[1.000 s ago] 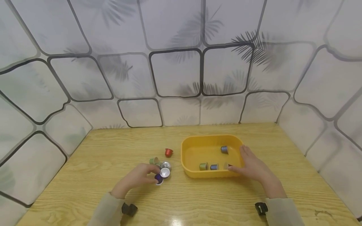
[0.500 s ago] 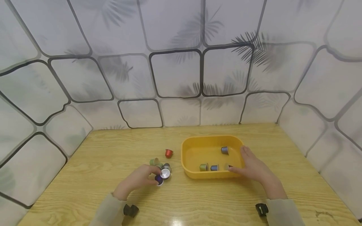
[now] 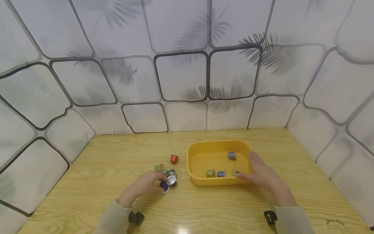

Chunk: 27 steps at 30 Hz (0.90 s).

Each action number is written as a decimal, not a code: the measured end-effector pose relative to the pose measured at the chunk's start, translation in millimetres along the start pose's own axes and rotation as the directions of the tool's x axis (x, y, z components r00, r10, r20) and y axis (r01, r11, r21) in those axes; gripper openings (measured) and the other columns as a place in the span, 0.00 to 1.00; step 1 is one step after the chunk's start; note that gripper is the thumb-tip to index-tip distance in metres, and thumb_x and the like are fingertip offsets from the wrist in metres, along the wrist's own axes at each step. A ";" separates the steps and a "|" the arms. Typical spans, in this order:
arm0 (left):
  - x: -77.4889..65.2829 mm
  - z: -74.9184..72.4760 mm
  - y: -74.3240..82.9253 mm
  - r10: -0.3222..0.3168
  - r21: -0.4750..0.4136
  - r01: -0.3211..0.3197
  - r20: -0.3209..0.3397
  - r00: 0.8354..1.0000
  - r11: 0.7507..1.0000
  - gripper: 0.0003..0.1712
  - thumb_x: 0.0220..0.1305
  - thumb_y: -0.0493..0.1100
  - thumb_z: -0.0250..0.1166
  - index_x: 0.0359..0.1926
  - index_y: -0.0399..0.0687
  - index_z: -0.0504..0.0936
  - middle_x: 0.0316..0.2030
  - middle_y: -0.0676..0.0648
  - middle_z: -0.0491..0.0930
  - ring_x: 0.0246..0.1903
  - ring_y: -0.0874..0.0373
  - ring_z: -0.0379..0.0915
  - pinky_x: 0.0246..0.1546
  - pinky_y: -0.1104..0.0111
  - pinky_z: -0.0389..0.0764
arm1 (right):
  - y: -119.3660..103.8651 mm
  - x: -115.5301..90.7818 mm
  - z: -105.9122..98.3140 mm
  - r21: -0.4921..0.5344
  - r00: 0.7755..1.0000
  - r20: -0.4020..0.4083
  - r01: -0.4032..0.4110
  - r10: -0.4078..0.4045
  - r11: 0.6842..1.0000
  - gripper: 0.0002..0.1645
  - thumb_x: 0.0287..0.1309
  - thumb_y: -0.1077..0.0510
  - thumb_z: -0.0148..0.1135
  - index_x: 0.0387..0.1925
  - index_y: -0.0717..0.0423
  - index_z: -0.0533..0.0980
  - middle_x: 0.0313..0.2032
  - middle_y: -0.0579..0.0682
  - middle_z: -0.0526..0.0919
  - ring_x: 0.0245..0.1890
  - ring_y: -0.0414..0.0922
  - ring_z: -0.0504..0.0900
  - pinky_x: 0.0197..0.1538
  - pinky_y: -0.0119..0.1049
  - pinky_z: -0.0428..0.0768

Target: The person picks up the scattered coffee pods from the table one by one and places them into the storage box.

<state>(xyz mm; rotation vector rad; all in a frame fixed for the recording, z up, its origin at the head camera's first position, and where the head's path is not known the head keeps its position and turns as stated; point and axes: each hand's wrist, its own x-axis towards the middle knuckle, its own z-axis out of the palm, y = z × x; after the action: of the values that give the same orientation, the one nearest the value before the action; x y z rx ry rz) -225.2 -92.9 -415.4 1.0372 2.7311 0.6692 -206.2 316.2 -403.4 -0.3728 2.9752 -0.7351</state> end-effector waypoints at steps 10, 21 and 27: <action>-0.2 1.4 -1.5 0.024 0.055 -0.024 0.008 1.000 0.998 0.16 0.45 0.38 0.70 0.39 0.43 0.79 0.35 0.52 0.78 0.35 0.63 0.73 0.36 0.72 0.73 | 0.3 0.2 1.2 0.002 1.000 0.004 -0.008 0.008 1.000 0.63 0.46 0.33 0.58 0.62 0.76 0.41 0.62 0.74 0.40 0.61 0.67 0.42 0.55 0.62 0.48; 0.3 1.2 -2.3 0.039 0.022 -0.039 0.012 0.999 0.999 0.16 0.45 0.36 0.69 0.38 0.41 0.79 0.36 0.50 0.78 0.36 0.62 0.73 0.36 0.72 0.73 | 2.4 1.2 1.8 0.001 1.000 0.001 -0.005 0.005 1.000 0.63 0.46 0.33 0.57 0.62 0.76 0.40 0.62 0.74 0.39 0.61 0.67 0.41 0.56 0.61 0.47; 0.5 0.6 -1.7 0.041 0.010 -0.041 0.008 0.999 0.999 0.14 0.45 0.35 0.69 0.37 0.42 0.80 0.35 0.52 0.78 0.34 0.64 0.72 0.34 0.72 0.73 | 2.3 1.3 1.2 -0.002 1.000 0.000 -0.002 0.002 1.000 0.64 0.46 0.33 0.57 0.62 0.77 0.40 0.62 0.74 0.40 0.61 0.67 0.42 0.56 0.61 0.48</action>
<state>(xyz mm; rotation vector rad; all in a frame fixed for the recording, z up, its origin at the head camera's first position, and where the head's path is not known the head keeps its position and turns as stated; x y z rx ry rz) -226.4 -93.5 -416.7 1.0981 2.7170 0.6565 -207.8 317.2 -405.6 -0.3697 2.9764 -0.7320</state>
